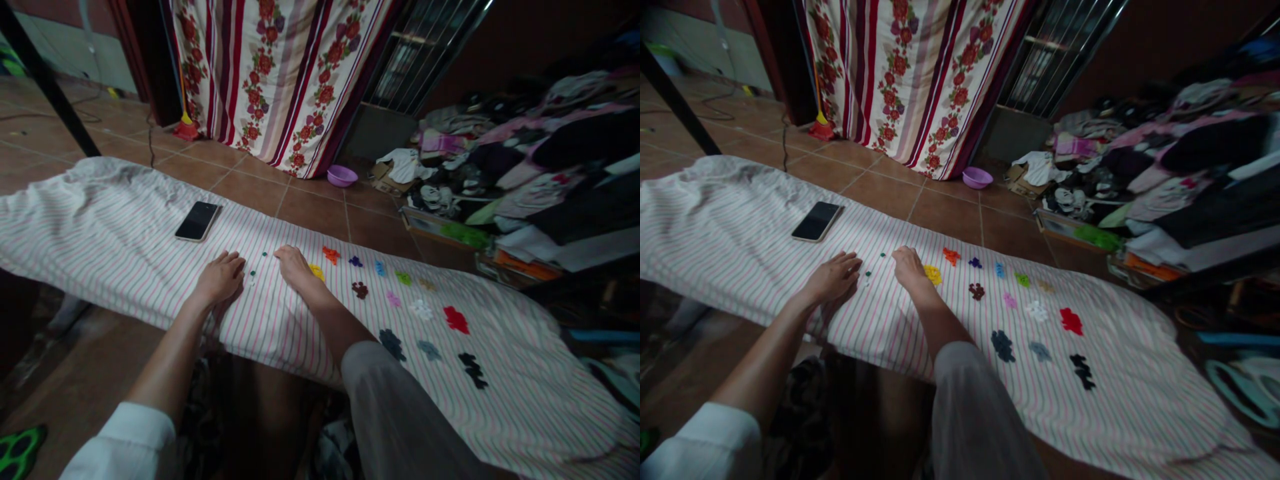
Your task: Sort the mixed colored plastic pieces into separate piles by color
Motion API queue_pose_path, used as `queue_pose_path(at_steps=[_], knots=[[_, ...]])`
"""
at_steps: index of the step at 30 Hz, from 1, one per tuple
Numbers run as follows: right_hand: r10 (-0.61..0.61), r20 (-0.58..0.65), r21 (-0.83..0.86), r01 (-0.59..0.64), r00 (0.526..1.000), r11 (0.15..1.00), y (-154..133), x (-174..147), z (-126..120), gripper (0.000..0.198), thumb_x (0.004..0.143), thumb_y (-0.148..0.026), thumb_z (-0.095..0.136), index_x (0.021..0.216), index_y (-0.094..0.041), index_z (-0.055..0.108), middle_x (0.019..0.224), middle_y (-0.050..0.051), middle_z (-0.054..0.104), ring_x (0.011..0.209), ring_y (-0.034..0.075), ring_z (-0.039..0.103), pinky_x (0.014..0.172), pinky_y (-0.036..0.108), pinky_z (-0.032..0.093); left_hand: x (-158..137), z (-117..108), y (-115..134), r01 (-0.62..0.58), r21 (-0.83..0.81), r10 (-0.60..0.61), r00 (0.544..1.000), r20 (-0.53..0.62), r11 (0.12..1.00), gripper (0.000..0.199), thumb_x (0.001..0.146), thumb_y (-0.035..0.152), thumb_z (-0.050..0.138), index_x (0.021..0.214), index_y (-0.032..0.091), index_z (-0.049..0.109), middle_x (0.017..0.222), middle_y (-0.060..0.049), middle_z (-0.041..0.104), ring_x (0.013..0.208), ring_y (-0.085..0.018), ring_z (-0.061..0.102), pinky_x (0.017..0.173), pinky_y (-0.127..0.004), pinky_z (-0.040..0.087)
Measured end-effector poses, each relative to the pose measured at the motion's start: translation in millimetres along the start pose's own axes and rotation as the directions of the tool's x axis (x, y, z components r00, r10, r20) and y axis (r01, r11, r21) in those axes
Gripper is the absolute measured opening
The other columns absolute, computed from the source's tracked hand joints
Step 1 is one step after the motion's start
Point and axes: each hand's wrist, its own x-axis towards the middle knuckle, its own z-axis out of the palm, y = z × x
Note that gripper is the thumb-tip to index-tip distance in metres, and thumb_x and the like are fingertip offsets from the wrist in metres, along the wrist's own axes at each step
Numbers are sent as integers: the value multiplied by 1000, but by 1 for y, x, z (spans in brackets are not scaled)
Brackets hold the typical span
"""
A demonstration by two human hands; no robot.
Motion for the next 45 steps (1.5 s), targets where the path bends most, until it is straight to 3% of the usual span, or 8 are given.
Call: queue_pose_path(at_steps=[5,10,16,24,31,36,40,45], knots=[[13,-79,81,-6,997,997,-3,-5,0,30,85,-2,45,89,-15,72,97,10,67,95,18,59,85,26,43,0,0,-1,9,-16,-9,1000,-13,1000,41,89,26,43,127,19,57,143,-7,52,138,-27,41,114,-41,36],[54,-245,234,5,968,972,-3,-36,-17,24,82,-7,51,87,-19,71,89,5,67,85,15,61,81,27,46,0,2,-3,-7,-9,7,1000,-3,1000,41,90,27,40,127,19,57,144,-7,51,138,-28,40,113,-42,37],[183,-395,440,10,900,898,13,-102,-37,26,81,-18,51,99,-20,71,95,5,72,84,17,66,79,30,53,-1,2,-1,9,-24,-9,1000,-27,1000,39,89,27,43,124,22,59,141,-6,53,136,-27,42,111,-42,39],[398,-495,443,-169,773,880,41,-176,-14,28,84,-27,47,97,-21,71,97,6,75,92,21,69,90,39,53,-3,-1,2,2,5,-2,1000,-12,1000,40,88,27,41,124,20,58,142,-9,52,137,-27,41,112,-42,38],[390,-433,422,-199,812,884,42,-193,0,32,85,-23,42,99,-20,70,101,8,73,96,22,68,89,39,53,-2,3,-1,-9,33,10,1000,-16,999,41,88,29,39,125,21,57,142,-8,52,136,-26,43,111,-41,39],[314,-415,408,-134,854,903,33,-193,3,33,88,-21,40,105,-20,69,104,9,72,100,21,65,92,39,51,-1,10,-7,-15,15,16,999,-50,1000,41,88,29,40,126,22,57,143,-8,52,136,-27,43,112,-43,37],[291,-370,409,-127,882,904,30,-192,3,28,86,-24,50,106,-21,69,115,10,69,109,23,62,97,41,49,1,13,-9,-9,37,10,1000,-20,999,45,89,30,38,129,17,55,145,-10,49,138,-28,40,113,-41,35],[298,-367,365,-159,881,917,36,-197,0,29,82,-27,59,108,-18,68,120,13,66,113,26,59,99,45,46,2,13,-9,5,31,-4,1000,-25,999,45,89,31,40,130,19,55,145,-9,50,138,-27,40,113,-41,36]])
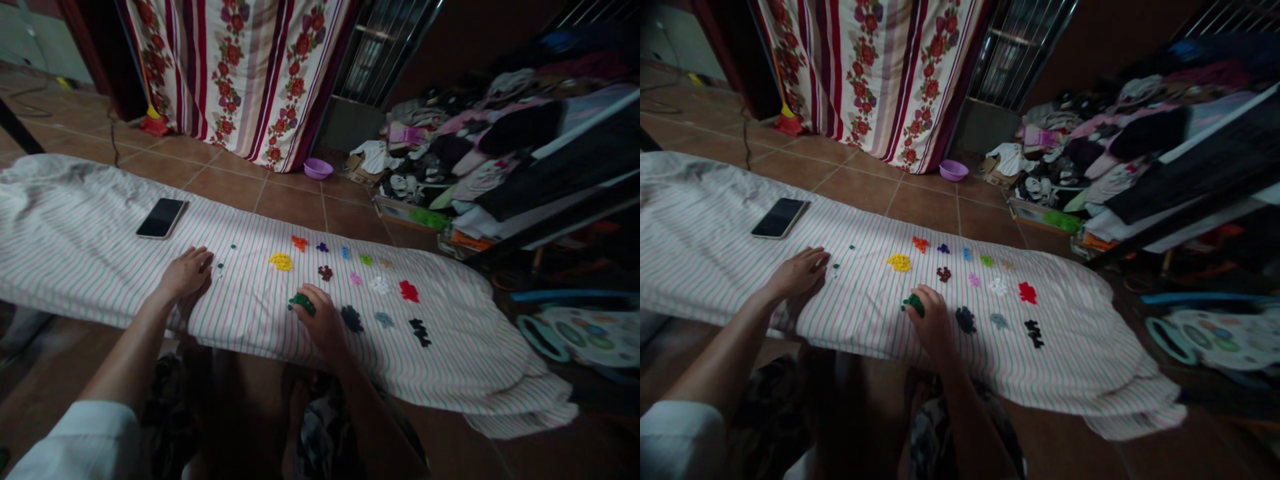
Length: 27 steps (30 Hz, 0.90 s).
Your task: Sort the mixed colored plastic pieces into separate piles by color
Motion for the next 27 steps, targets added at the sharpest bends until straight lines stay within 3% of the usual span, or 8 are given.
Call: queue_pose_path(at_steps=[11,27], knots=[[-61,104,-22,63,993,998,1,-6,-14,19,83,-21,61,100,-22,69,105,7,70,100,24,62,90,40,47,-1,-1,1,7,2,-7,1000,-7,1000,46,89,31,39,130,21,55,145,-7,50,138,-27,40,113,-41,36],[-102,92,-42,107,991,993,1,-9,-17,18,84,-19,60,99,-21,69,105,8,69,102,23,61,91,41,47,0,-1,0,5,-1,-5,1000,-9,1000,45,88,31,40,129,22,57,144,-6,51,137,-27,41,112,-40,37]])
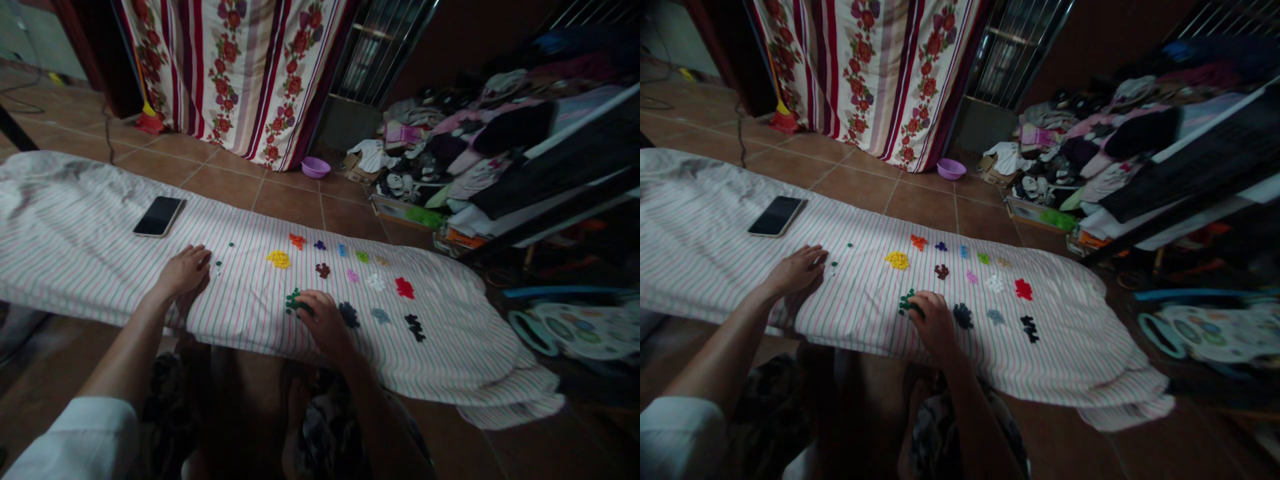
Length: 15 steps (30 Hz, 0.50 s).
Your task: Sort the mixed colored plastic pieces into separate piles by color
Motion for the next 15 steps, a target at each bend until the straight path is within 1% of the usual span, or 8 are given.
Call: queue_pose_path(at_steps=[4,7,10,15], knots=[[16,-29,-22,-16,999,1000,2,-1,-2,16,84,-21,59,97,-22,69,104,9,68,101,24,61,92,43,47,1,3,-2,0,-4,0,1000,-16,1000,44,87,31,43,129,25,57,143,-4,53,137,-26,42,112,-41,38],[2,-23,-26,-3,1000,1000,1,-2,0,16,83,-21,60,95,-22,70,104,8,67,102,24,60,92,43,47,1,3,-3,5,-1,-5,1000,-16,1000,44,87,32,43,129,26,57,142,-3,53,137,-26,42,112,-41,37],[-1,-22,-32,0,1000,999,-1,-2,4,16,84,-20,59,95,-23,71,105,8,67,103,23,60,92,42,47,1,1,-2,8,13,-8,1000,7,1000,45,89,33,40,129,23,56,144,-4,51,138,-26,41,113,-40,37],[6,-61,-17,-7,998,1000,-5,1,3,17,87,-22,56,96,-22,71,105,9,68,103,24,60,93,43,47,0,-2,1,12,4,-12,999,31,1000,46,89,32,39,130,20,55,145,-7,49,139,-28,39,113,-41,36]])
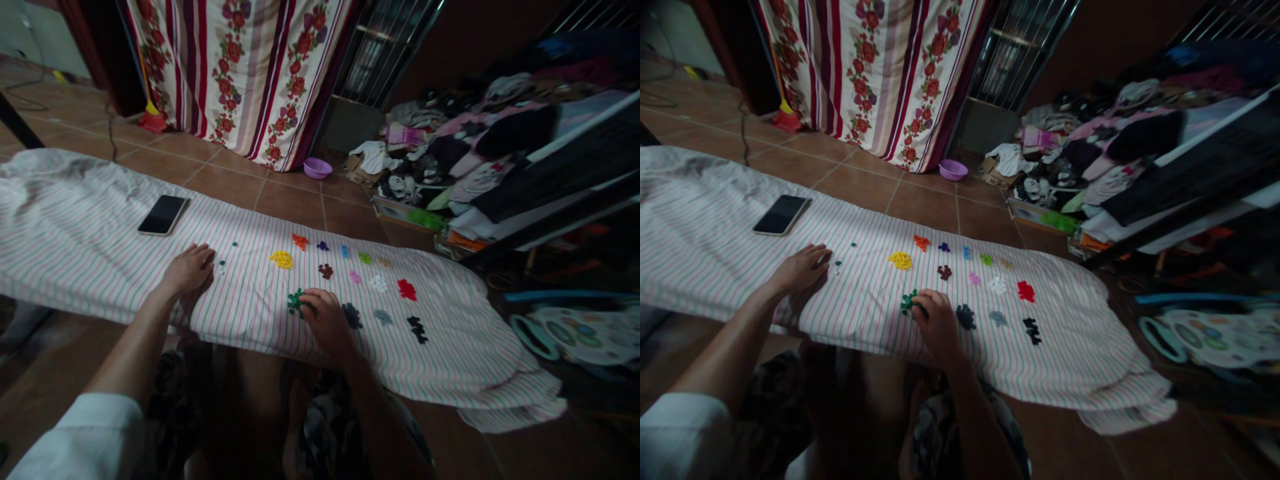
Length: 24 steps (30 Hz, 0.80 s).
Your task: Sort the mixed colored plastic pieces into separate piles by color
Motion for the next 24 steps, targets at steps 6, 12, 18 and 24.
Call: queue_pose_path(at_steps=[6,12,18,24], knots=[[-7,-8,58,8,1000,998,-12,14,1,23,90,-23,49,99,-22,70,102,8,70,97,22,63,90,40,50,-2,-6,5,-20,-6,20,1000,12,1000,44,90,27,34,128,19,55,145,-9,50,135,-24,43,114,-39,35],[-138,6,107,136,990,985,-26,56,22,26,88,-16,46,99,-20,70,100,8,69,98,19,64,91,34,51,-3,-10,9,-15,-17,15,1000,4,1000,41,91,23,33,124,21,57,142,-6,52,134,-24,44,112,-39,37],[-255,179,94,241,950,966,-48,111,60,33,87,-10,45,110,-16,67,110,10,67,105,19,60,97,36,47,-4,-8,5,-47,-56,46,999,-21,997,37,88,23,41,121,21,59,139,-7,55,133,-25,45,112,-40,37],[-233,296,-43,256,927,966,-74,159,94,40,91,-6,40,120,-16,65,129,12,59,116,20,52,102,36,40,-8,-12,4,-87,-69,86,996,-16,994,36,89,21,39,119,18,59,136,-10,56,131,-26,48,111,-42,38]])
